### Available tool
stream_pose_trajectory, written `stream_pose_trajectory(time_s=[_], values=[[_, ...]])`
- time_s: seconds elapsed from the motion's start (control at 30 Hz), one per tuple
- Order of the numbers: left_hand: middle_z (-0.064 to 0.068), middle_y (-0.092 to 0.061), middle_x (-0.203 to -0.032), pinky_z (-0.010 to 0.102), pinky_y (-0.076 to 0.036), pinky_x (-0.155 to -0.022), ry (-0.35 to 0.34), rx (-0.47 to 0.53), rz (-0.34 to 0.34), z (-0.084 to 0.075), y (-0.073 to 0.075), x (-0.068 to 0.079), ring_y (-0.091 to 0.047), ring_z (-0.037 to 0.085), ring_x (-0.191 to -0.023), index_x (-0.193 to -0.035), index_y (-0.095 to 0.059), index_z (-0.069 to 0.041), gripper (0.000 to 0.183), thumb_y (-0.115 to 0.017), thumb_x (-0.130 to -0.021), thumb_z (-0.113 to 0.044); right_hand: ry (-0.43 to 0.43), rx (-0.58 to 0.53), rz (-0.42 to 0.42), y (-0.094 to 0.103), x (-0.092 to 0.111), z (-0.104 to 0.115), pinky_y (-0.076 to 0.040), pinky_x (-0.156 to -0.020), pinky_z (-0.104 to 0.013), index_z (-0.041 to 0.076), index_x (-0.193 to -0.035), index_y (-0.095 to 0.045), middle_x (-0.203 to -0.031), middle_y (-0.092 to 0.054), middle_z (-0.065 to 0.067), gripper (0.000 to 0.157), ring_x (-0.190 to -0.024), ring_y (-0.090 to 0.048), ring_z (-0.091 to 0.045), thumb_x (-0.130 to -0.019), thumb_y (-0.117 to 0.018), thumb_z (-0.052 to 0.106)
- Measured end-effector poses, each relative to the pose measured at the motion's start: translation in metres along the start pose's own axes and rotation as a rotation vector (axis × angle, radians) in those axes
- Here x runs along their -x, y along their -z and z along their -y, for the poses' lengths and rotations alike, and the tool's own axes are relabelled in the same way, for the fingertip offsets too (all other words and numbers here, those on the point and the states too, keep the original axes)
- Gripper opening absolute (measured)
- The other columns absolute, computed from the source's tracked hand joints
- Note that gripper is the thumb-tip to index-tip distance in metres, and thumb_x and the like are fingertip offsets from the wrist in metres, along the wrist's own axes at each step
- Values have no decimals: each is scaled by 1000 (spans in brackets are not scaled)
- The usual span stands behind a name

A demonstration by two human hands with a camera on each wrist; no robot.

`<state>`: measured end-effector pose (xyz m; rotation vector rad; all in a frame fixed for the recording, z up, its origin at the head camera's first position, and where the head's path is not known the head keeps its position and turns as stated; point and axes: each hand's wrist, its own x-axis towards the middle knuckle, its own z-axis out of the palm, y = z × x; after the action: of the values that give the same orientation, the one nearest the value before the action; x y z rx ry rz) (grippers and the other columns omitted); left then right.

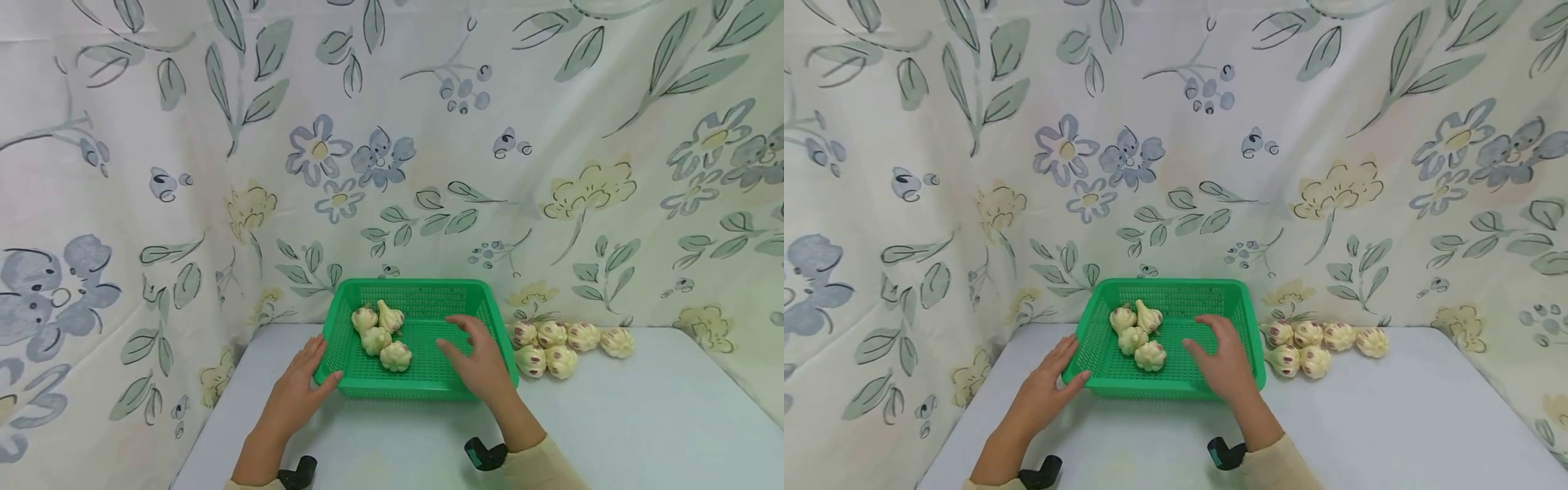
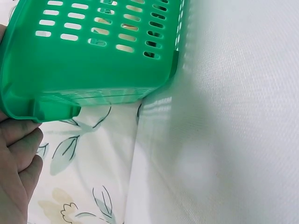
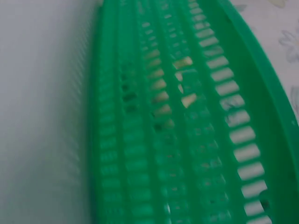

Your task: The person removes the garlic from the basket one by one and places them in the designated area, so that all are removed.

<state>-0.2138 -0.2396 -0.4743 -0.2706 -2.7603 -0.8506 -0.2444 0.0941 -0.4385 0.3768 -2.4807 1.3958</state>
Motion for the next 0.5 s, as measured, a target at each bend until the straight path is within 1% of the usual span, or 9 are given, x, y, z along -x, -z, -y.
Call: stream_pose_trajectory(time_s=[0.13,0.23,0.37,0.5], values=[[7,-30,-161,55,-28,-117,8,8,7,-1,0,0,-26,33,-148,-152,-37,-8,75,-62,-94,-48,56,56,54,-24,-7,7,-44,-103,-55,17,-131,-59,-138,-54,-7,44,-131,-49,-30,-93,-70,34],[8,-30,-161,56,-28,-116,5,12,2,-2,1,0,-27,34,-148,-151,-38,-7,74,-63,-94,-47,73,99,110,-37,-12,13,-44,-104,-54,16,-131,-59,-138,-54,-6,44,-132,-49,-29,-92,-70,33],[7,-30,-161,59,-30,-114,6,8,-1,-2,0,0,-28,36,-147,-151,-39,-7,75,-63,-94,-47,107,156,202,-49,-20,21,-45,-102,-54,16,-131,-60,-136,-55,-8,43,-130,-49,-32,-91,-71,30],[7,-29,-161,60,-31,-114,13,17,2,-2,-1,0,-27,36,-147,-152,-38,-8,74,-64,-94,-45,151,239,292,-59,-27,25,-48,-99,-53,16,-129,-61,-135,-56,-11,42,-128,-50,-35,-89,-72,25]])
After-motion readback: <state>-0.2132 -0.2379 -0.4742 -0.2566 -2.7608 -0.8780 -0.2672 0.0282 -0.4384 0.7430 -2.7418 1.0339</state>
